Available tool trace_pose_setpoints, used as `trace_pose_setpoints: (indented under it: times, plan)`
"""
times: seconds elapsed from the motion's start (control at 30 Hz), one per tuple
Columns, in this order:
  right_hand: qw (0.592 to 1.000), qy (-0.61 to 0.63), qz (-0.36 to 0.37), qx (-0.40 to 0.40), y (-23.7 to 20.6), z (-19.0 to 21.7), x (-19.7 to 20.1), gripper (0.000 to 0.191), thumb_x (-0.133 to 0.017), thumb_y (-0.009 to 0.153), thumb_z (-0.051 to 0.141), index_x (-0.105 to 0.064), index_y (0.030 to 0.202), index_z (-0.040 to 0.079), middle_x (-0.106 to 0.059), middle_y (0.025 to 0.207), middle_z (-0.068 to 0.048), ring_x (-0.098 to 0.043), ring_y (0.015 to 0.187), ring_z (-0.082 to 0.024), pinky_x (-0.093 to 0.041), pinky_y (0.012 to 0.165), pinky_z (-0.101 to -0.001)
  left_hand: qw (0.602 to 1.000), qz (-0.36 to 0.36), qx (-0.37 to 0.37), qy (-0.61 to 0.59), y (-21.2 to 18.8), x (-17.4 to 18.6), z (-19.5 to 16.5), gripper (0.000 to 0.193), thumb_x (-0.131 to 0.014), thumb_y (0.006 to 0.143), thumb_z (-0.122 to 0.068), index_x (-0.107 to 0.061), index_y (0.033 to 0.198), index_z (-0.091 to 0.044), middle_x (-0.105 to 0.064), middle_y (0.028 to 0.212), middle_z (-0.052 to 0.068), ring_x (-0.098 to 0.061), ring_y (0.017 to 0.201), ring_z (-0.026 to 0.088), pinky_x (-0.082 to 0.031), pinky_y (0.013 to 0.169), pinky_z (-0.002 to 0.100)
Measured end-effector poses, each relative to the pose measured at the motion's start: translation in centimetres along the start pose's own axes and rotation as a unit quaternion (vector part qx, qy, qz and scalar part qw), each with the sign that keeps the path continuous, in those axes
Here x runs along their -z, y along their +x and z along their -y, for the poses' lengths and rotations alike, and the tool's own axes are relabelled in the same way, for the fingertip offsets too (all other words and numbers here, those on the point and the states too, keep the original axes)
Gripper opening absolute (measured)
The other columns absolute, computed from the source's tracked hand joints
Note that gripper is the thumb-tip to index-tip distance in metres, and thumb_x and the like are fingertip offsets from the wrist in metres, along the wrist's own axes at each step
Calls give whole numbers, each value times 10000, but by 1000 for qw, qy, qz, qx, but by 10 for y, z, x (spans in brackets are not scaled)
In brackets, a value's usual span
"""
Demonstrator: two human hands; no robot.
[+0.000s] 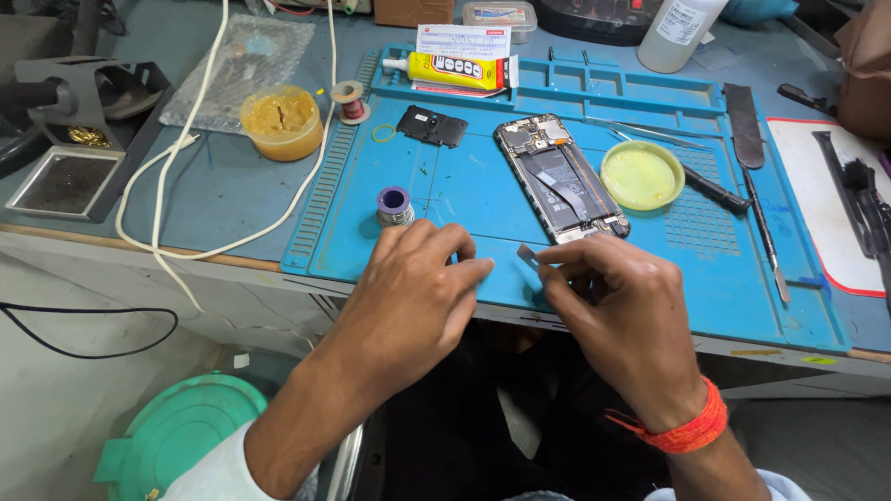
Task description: The person solders a small component onto a flex cable at a repair bench using a soldering iron and flux, then manipulates and positions the flex cable inside an opened smartphone body, pressing components into place and adjusting parts on the work mat.
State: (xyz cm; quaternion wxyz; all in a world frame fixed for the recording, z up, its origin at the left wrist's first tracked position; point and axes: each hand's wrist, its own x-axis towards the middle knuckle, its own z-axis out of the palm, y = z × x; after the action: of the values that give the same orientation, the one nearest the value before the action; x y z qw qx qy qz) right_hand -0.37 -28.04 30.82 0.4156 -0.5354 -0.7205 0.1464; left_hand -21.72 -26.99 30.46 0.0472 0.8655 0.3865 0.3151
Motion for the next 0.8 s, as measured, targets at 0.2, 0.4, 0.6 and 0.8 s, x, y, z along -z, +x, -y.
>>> trace_pose_setpoints:
  times: [0.2,0.4,0.6,0.8]
  plan:
    - [999,-21,13,26,3,0,0,160,-777,829,57,-780,989,48,-746,796,-57,-703,635,-117,-531,555,-267,1000,1,-1,-20,-3,-2,5,287,-692,786,-2,-775,1053,-65,-674,992,58,-611,1009,257,-417,977,434]
    - [999,-25,21,32,5,3,1,147,-781,835,73,-779,982,72,-725,763,-45,-688,621,-109,-498,505,-263,998,19,-15,-55,-1,2,13,269,-679,803,7,-782,1038,-75,-680,998,46,-612,1014,252,-419,980,426]
    - [998,-45,16,34,-1,6,1,164,-791,814,66,-789,977,81,-719,735,-36,-610,555,-149,-435,486,-300,999,28,-11,-35,-1,1,11,294,-685,784,-1,-788,1043,-95,-671,977,55,-608,995,260,-416,967,437]
    - [998,-20,-1,52,-17,5,2,185,-780,799,35,-761,981,60,-710,781,-42,-693,659,-129,-521,579,-276,999,5,-16,-38,-2,0,10,314,-697,780,6,-786,1059,-105,-647,925,61,-613,970,259,-435,931,432]
